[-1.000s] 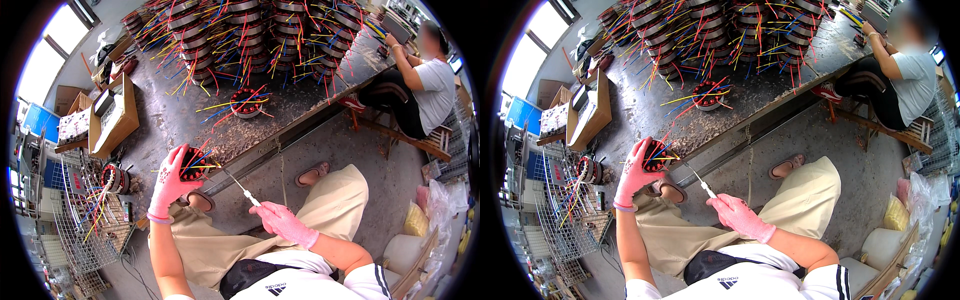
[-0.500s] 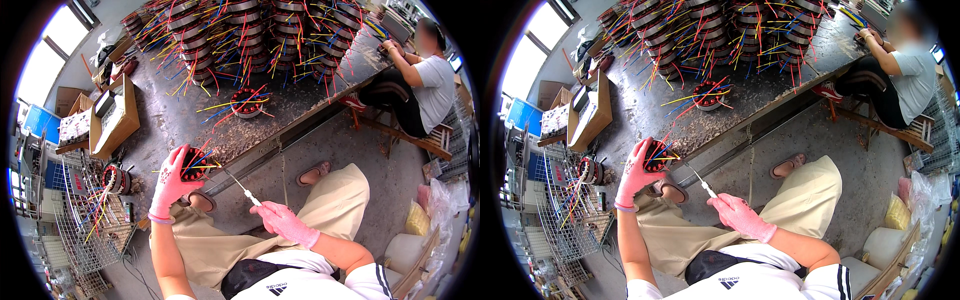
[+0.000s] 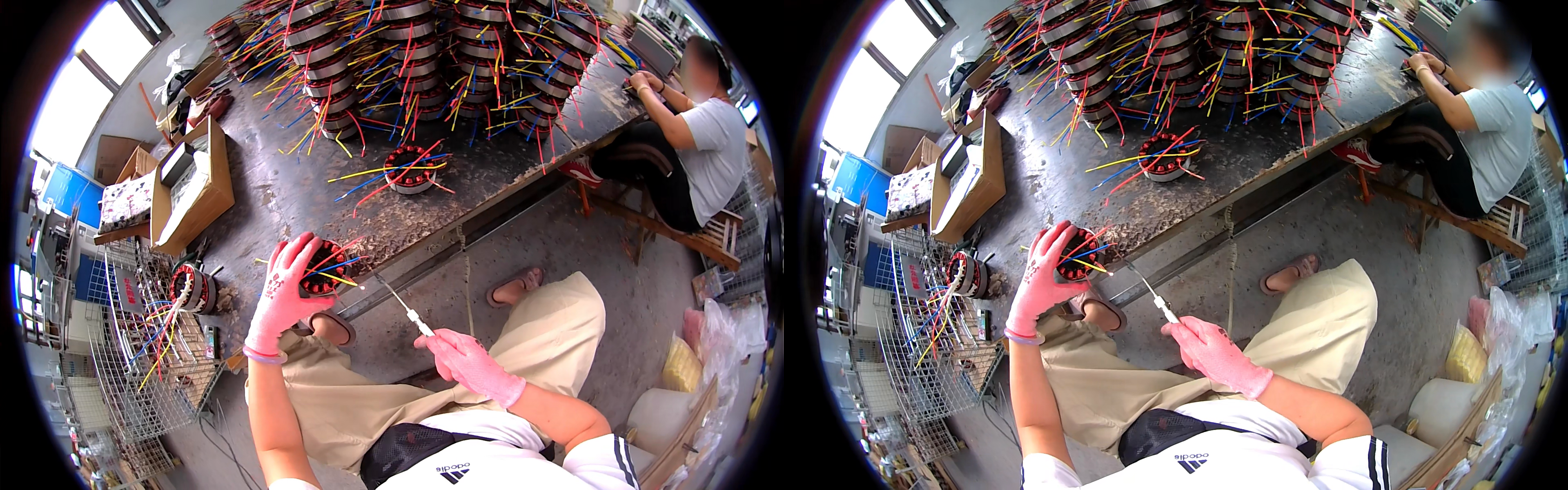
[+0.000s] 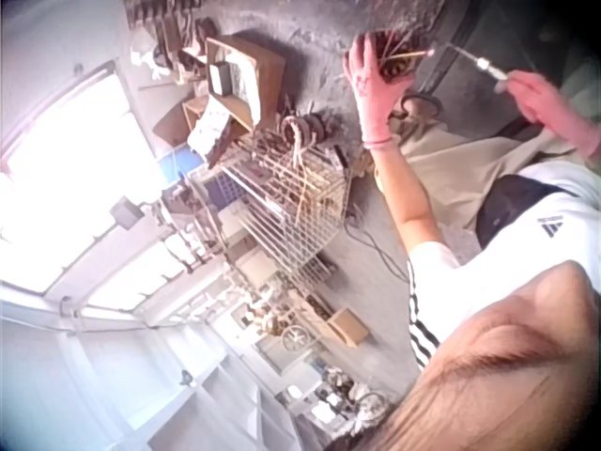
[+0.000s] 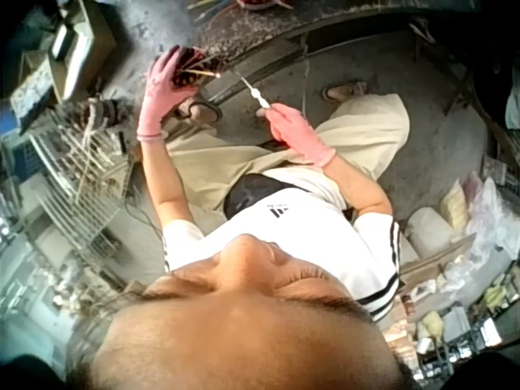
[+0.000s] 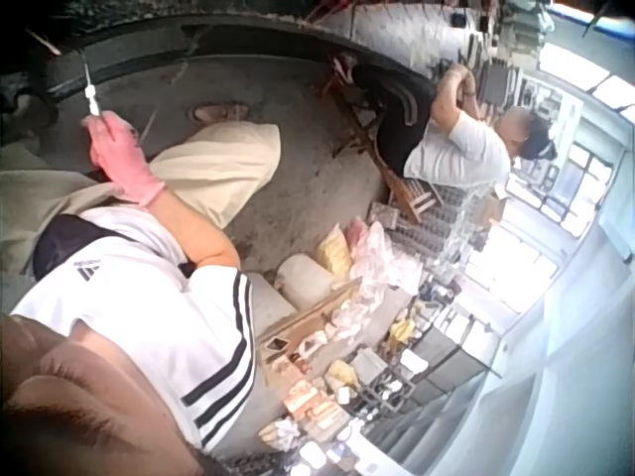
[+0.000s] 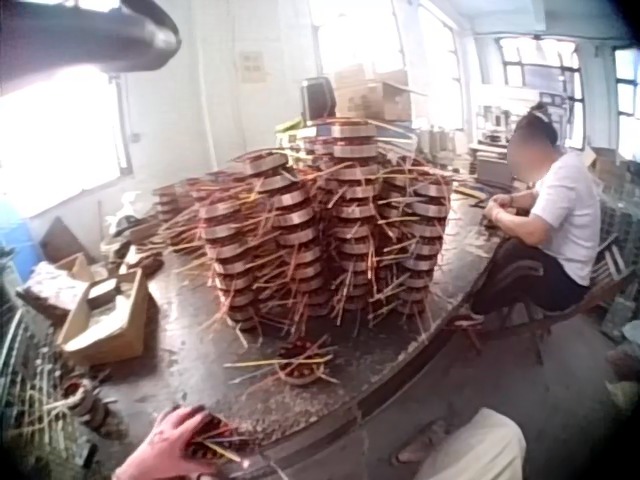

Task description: The person holds a wire component and uses a handheld torch to heat and fuse the insulation or heat-shrink tubing on the colored wires, repeating the process for multiple components.

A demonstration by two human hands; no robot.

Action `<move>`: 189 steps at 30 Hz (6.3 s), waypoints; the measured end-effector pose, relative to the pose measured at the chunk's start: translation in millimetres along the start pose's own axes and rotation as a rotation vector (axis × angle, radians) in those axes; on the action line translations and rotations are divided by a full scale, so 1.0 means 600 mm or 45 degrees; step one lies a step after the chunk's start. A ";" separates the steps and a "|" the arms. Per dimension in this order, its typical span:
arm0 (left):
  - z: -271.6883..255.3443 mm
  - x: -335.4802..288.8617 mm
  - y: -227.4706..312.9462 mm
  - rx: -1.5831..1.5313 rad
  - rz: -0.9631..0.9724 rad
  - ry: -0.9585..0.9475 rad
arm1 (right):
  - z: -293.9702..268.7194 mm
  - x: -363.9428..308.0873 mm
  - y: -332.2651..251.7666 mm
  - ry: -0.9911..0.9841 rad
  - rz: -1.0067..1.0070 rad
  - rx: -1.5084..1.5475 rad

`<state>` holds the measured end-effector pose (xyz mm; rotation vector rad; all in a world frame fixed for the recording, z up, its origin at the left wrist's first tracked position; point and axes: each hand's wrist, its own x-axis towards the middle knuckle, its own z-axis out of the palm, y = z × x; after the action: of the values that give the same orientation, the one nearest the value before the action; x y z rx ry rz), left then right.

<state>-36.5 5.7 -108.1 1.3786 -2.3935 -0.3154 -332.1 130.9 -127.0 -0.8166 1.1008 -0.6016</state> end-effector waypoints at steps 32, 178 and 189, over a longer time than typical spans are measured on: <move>-0.002 0.002 -0.008 0.029 0.000 0.009 | 0.002 0.002 -0.020 -0.030 -0.020 -0.042; 0.001 0.003 -0.009 0.079 0.066 0.035 | -0.001 0.004 -0.004 0.012 -0.037 0.038; 0.001 0.004 -0.005 0.112 0.023 0.007 | 0.002 0.001 -0.008 -0.002 -0.039 0.078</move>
<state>-35.2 2.1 -109.3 1.3930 -2.4397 -0.2037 -330.8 128.4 -123.3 -0.7820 1.0651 -0.6568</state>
